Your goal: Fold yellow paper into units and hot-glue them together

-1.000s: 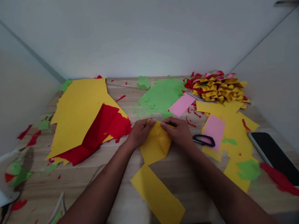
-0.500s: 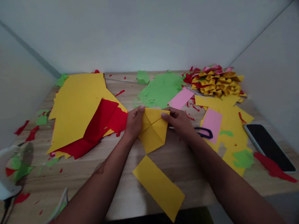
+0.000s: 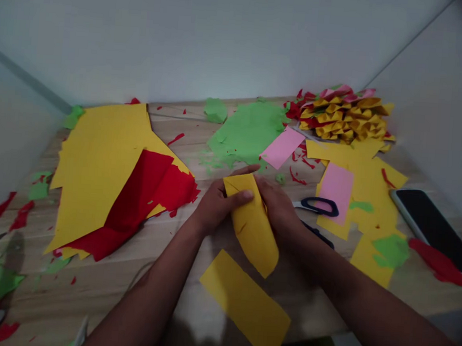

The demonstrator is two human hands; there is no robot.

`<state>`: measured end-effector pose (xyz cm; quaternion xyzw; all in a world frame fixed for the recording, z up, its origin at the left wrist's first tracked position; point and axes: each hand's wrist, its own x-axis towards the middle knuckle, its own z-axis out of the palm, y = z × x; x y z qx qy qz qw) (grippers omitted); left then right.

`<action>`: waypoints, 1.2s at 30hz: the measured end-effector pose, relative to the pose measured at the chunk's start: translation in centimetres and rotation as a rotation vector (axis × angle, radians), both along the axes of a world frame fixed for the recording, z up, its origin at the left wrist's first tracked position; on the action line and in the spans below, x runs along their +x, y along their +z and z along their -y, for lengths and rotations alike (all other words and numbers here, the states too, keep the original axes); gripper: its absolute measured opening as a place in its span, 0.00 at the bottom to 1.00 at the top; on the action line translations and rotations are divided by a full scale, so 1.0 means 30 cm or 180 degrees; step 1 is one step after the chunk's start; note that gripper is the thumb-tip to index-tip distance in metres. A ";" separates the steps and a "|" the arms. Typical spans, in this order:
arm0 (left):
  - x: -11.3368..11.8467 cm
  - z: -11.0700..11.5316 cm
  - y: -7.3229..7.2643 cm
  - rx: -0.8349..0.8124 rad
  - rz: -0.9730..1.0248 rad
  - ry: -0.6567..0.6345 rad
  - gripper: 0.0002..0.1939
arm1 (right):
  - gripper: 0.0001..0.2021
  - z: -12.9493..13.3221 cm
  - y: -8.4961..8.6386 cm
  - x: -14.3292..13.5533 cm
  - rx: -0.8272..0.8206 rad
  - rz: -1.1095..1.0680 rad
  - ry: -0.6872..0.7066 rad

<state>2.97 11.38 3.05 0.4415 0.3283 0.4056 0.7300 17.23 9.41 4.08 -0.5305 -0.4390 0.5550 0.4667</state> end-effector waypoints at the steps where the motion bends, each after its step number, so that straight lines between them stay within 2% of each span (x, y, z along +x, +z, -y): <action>1: 0.000 0.004 0.003 0.0009 -0.0059 0.0013 0.28 | 0.19 0.006 0.001 -0.003 0.0096 0.0123 0.0005; 3: -0.001 0.005 0.003 -0.0056 -0.0172 0.0260 0.21 | 0.18 0.013 0.009 -0.005 0.0221 0.0269 -0.0065; 5: -0.004 -0.001 -0.004 -0.0220 -0.0271 0.0706 0.18 | 0.20 0.012 0.019 0.001 0.0316 0.0312 -0.0049; 9: -0.007 -0.014 -0.010 -0.0422 -0.0452 0.1529 0.18 | 0.19 0.004 0.024 0.014 0.0198 0.0309 0.0615; 11: -0.004 -0.014 -0.007 -0.0461 -0.0504 0.1557 0.18 | 0.17 0.005 0.015 0.012 0.0059 0.0629 0.0775; 13: 0.000 -0.011 -0.003 -0.0508 -0.0535 0.1445 0.18 | 0.14 0.010 0.003 0.006 0.0002 0.0903 0.0738; 17: 0.005 -0.010 -0.004 -0.0835 -0.0251 0.1516 0.23 | 0.09 0.015 -0.002 -0.004 -0.0014 0.0846 0.0718; 19: 0.003 -0.012 -0.007 -0.0991 -0.0092 0.1589 0.25 | 0.10 0.013 0.004 -0.005 -0.0067 0.0565 0.0727; 22: -0.002 -0.012 -0.012 -0.0805 -0.0169 0.1470 0.20 | 0.17 0.011 0.008 -0.001 -0.0172 0.0246 0.0585; 25: -0.004 -0.008 -0.019 -0.0449 -0.0314 0.1342 0.13 | 0.24 0.011 -0.005 0.006 -0.0126 0.0655 0.0323; 28: -0.003 -0.009 -0.026 -0.0309 -0.0246 0.1551 0.14 | 0.26 0.015 -0.025 0.009 -0.0185 0.1010 0.0243; 32: -0.009 -0.022 -0.021 -0.0367 -0.0157 0.2232 0.15 | 0.29 0.025 -0.038 0.008 0.0137 0.1342 0.0019; 34: -0.015 -0.031 -0.011 -0.0372 -0.0026 0.2502 0.14 | 0.26 0.030 -0.032 0.010 0.0467 0.1784 -0.0101; 36: -0.020 -0.036 0.000 -0.0407 0.0124 0.2505 0.12 | 0.18 0.033 -0.020 0.014 0.0749 0.2224 0.0006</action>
